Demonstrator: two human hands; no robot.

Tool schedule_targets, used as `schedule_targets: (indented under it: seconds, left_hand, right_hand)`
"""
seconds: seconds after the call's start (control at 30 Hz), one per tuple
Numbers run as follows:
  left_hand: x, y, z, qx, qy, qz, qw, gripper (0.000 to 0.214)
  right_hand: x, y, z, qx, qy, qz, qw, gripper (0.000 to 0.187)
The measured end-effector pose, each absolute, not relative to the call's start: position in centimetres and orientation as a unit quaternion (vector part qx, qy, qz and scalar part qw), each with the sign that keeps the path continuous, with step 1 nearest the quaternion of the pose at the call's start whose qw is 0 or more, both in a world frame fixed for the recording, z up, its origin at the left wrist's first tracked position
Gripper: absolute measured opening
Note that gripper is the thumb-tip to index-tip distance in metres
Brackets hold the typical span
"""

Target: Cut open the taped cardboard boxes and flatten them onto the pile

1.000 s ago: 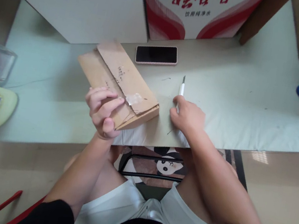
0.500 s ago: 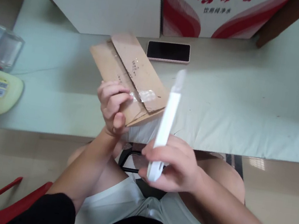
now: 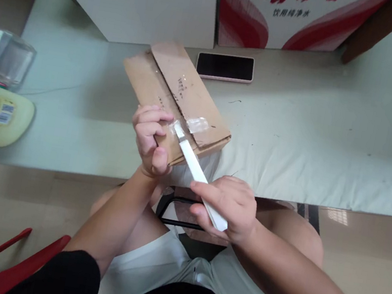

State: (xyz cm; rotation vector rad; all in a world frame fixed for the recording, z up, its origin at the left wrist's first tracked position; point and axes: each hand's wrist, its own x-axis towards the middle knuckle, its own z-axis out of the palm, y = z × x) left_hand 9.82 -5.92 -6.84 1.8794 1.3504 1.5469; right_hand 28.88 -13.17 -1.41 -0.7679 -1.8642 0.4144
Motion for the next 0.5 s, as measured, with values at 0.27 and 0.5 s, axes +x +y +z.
schedule_targets:
  seconds: [0.27, 0.5]
  left_hand:
    - [9.6, -5.5, -6.6, 0.661, 0.480, 0.532, 0.223, 0.029]
    - [9.7, -5.5, -6.4, 0.671, 0.496, 0.508, 0.213, 0.047]
  right_hand:
    - [30.2, -12.6, -1.0, -0.366, -0.760, 0.126, 0.521, 0.018]
    - [31.0, -13.8, -1.7, -0.426, -0.716, 0.201, 0.515, 0.026]
